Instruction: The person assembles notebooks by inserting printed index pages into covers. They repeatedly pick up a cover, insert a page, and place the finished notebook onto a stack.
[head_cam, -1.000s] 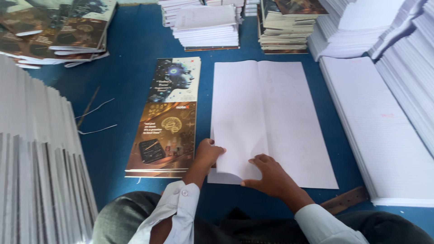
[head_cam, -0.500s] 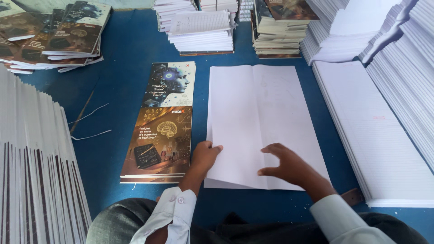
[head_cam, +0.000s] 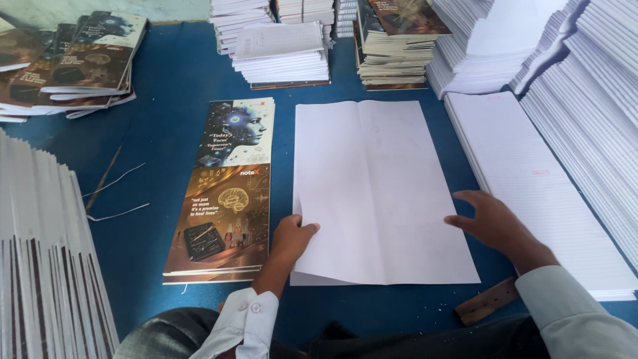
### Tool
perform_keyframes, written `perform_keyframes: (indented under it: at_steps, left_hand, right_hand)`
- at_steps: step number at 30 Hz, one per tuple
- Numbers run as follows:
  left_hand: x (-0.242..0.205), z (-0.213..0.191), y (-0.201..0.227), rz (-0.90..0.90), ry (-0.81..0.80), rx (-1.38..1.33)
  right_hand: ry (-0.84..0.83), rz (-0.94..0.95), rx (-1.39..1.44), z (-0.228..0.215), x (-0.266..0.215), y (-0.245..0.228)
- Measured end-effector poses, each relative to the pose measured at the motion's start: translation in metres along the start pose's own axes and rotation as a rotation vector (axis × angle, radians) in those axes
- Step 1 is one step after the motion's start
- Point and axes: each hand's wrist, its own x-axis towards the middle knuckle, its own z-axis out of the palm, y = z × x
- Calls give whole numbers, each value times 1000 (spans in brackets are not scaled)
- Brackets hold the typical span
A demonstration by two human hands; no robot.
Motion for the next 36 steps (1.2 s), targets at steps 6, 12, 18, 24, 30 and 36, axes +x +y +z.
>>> perform_keyframes:
  at_steps: [6, 12, 18, 24, 30, 36]
  left_hand:
    - [-2, 0, -2, 5, -11, -51]
    - [-1, -1, -3, 1, -12, -41]
    - [-3, -2, 1, -63, -11, 3]
    - [-9, -6, 8, -45, 13, -2]
    - [-4, -11, 9, -85, 81, 56]
    - [-2, -17, 3, -99, 146, 137]
  right_hand:
    - [14, 330, -97, 3, 8, 36]
    - [44, 459, -142, 11, 12, 61]
    - [49, 454, -123, 7, 19, 71]
    - [124, 413, -139, 2, 13, 71]
    - [27, 409, -60, -4, 0, 40]
    - [63, 474, 39, 7, 4, 41]
